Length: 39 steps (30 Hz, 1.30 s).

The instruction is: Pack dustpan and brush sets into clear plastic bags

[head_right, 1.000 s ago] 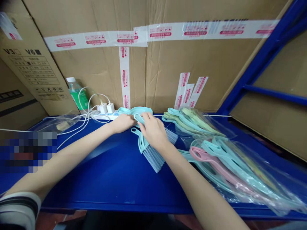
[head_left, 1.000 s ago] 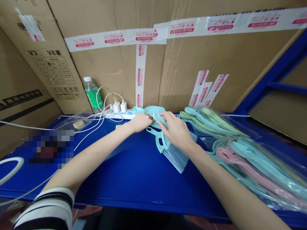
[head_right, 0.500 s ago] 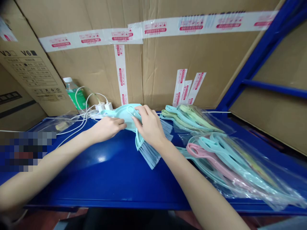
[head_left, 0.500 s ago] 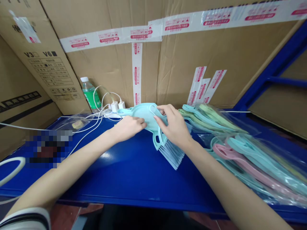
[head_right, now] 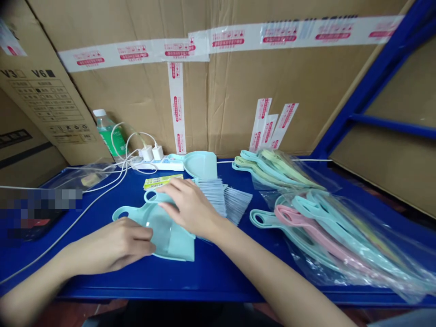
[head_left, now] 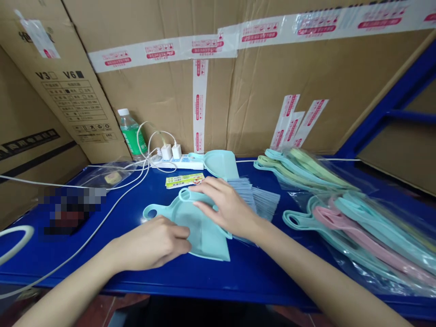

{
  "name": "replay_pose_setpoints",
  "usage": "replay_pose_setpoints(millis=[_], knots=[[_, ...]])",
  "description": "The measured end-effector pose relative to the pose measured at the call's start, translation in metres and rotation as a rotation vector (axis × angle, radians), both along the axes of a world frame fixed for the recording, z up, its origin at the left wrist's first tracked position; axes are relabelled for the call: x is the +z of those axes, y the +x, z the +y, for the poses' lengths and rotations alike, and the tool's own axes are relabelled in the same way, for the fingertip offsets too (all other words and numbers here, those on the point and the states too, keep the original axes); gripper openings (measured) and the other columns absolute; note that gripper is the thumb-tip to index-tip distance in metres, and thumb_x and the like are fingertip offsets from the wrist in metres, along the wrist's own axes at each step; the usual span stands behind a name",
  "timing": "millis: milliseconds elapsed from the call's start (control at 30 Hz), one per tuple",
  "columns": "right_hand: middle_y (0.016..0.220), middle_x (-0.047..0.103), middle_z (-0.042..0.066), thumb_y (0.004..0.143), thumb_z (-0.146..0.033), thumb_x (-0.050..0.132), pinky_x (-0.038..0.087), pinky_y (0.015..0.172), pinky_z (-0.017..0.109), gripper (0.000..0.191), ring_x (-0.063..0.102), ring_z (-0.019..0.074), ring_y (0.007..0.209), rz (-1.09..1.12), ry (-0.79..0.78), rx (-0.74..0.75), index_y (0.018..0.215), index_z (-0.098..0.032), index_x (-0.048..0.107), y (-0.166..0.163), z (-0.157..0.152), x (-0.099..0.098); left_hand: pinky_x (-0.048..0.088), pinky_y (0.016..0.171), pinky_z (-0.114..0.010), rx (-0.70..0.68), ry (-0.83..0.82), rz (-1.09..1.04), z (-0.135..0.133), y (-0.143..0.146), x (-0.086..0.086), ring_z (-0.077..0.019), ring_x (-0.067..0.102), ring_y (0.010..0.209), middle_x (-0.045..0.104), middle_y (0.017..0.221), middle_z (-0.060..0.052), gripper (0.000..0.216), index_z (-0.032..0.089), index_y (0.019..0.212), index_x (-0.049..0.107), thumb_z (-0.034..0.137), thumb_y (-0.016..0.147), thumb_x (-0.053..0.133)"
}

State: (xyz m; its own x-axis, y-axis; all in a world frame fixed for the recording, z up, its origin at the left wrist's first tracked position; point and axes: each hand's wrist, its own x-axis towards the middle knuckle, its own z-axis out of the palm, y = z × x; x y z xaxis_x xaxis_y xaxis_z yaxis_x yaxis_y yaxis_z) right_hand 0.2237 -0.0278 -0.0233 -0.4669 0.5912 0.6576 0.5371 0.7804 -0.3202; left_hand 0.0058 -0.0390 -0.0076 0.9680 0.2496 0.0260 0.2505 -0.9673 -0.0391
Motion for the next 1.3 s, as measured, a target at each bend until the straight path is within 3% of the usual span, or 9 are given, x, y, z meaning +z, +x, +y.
replay_pose_setpoints(millis=[233, 300, 400, 500, 633, 767, 933, 1100, 1300], knots=[[0.098, 0.066, 0.006, 0.091, -0.019, 0.058, 0.049, 0.082, 0.037, 0.019, 0.062, 0.0207, 0.091, -0.056, -0.115, 0.009, 0.109, -0.018, 0.065, -0.020, -0.011, -0.009, 0.037, 0.055, -0.027, -0.049, -0.103, -0.179, -0.007, -0.003, -0.004, -0.0126, 0.052, 0.057, 0.062, 0.072, 0.000, 0.025, 0.021, 0.091, 0.066, 0.033, 0.099, 0.045], [0.094, 0.066, 0.007, 0.091, -0.019, 0.059, 0.050, 0.080, 0.037, 0.019, 0.061, 0.0212, 0.088, -0.087, -0.119, 0.018, 0.108, -0.016, 0.066, -0.025, -0.013, -0.012, 0.039, 0.056, -0.025, 0.017, -0.131, -0.283, -0.004, -0.008, 0.002, -0.0116, 0.053, 0.059, 0.061, 0.069, 0.001, 0.028, 0.021, 0.084, 0.065, 0.034, 0.099, 0.046], [0.091, 0.067, 0.007, 0.091, -0.021, 0.060, 0.049, 0.080, 0.039, 0.016, 0.062, 0.0219, 0.086, -0.133, -0.114, 0.044, 0.104, -0.015, 0.067, -0.031, -0.013, -0.018, 0.043, 0.062, -0.023, 0.253, -0.090, -0.427, 0.007, -0.017, 0.010, -0.0121, 0.057, 0.066, 0.061, 0.073, -0.001, 0.030, 0.019, 0.082, 0.063, 0.031, 0.100, 0.042], [0.094, 0.068, 0.005, 0.089, -0.021, 0.063, 0.049, 0.082, 0.038, 0.013, 0.063, 0.0214, 0.089, -0.108, -0.132, 0.053, 0.101, -0.019, 0.067, -0.034, -0.011, -0.025, 0.047, 0.068, -0.025, 0.365, -0.091, -0.340, 0.019, -0.022, 0.010, -0.0156, 0.061, 0.080, 0.063, 0.091, -0.004, 0.028, 0.019, 0.100, 0.062, 0.043, 0.096, 0.049], [0.089, 0.068, 0.003, 0.085, -0.017, 0.067, 0.049, 0.082, 0.037, 0.010, 0.063, 0.0206, 0.087, -0.052, -0.171, 0.047, 0.094, -0.019, 0.066, -0.036, -0.010, -0.030, 0.045, 0.065, -0.023, 0.292, -0.158, -0.187, 0.025, -0.020, 0.001, -0.0150, 0.059, 0.078, 0.060, 0.085, -0.002, 0.032, 0.018, 0.090, 0.062, 0.048, 0.094, 0.052], [0.096, 0.067, 0.005, 0.090, -0.018, 0.060, 0.050, 0.085, 0.037, 0.010, 0.061, 0.0206, 0.093, -0.061, -0.186, 0.044, 0.099, -0.019, 0.065, -0.030, -0.014, -0.021, 0.045, 0.068, -0.024, 0.307, -0.179, -0.223, 0.024, -0.018, 0.002, -0.0152, 0.059, 0.080, 0.062, 0.087, -0.003, 0.032, 0.018, 0.094, 0.064, 0.045, 0.097, 0.046], [0.130, 0.058, 0.017, 0.088, -0.041, 0.063, 0.046, 0.096, 0.051, 0.054, 0.052, 0.0322, 0.118, -0.328, -0.266, -0.145, 0.132, -0.012, 0.054, -0.004, -0.021, 0.003, 0.046, 0.071, -0.026, 0.379, -0.189, -0.207, 0.026, -0.025, 0.014, -0.0167, 0.060, 0.081, 0.064, 0.089, -0.004, 0.029, 0.021, 0.102, 0.067, 0.042, 0.096, 0.049], [0.153, 0.027, 0.030, 0.079, -0.056, 0.068, 0.030, 0.107, 0.065, 0.094, 0.024, 0.0460, 0.141, -0.649, -0.527, -0.346, 0.148, -0.003, 0.034, 0.016, -0.021, 0.014, 0.048, 0.074, -0.027, 0.458, -0.206, -0.160, 0.031, -0.034, 0.020, -0.0181, 0.061, 0.087, 0.065, 0.096, -0.005, 0.027, 0.023, 0.101, 0.069, 0.042, 0.094, 0.051], [0.158, -0.002, 0.026, 0.072, -0.061, 0.071, 0.021, 0.112, 0.060, 0.121, -0.003, 0.0422, 0.143, -0.725, -0.901, -0.230, 0.154, -0.009, 0.000, 0.023, -0.022, 0.021, 0.048, 0.078, -0.028, 0.496, -0.251, -0.108, 0.035, -0.042, 0.020, -0.0187, 0.062, 0.089, 0.065, 0.100, -0.005, 0.027, 0.023, 0.098, 0.071, 0.042, 0.093, 0.052]])
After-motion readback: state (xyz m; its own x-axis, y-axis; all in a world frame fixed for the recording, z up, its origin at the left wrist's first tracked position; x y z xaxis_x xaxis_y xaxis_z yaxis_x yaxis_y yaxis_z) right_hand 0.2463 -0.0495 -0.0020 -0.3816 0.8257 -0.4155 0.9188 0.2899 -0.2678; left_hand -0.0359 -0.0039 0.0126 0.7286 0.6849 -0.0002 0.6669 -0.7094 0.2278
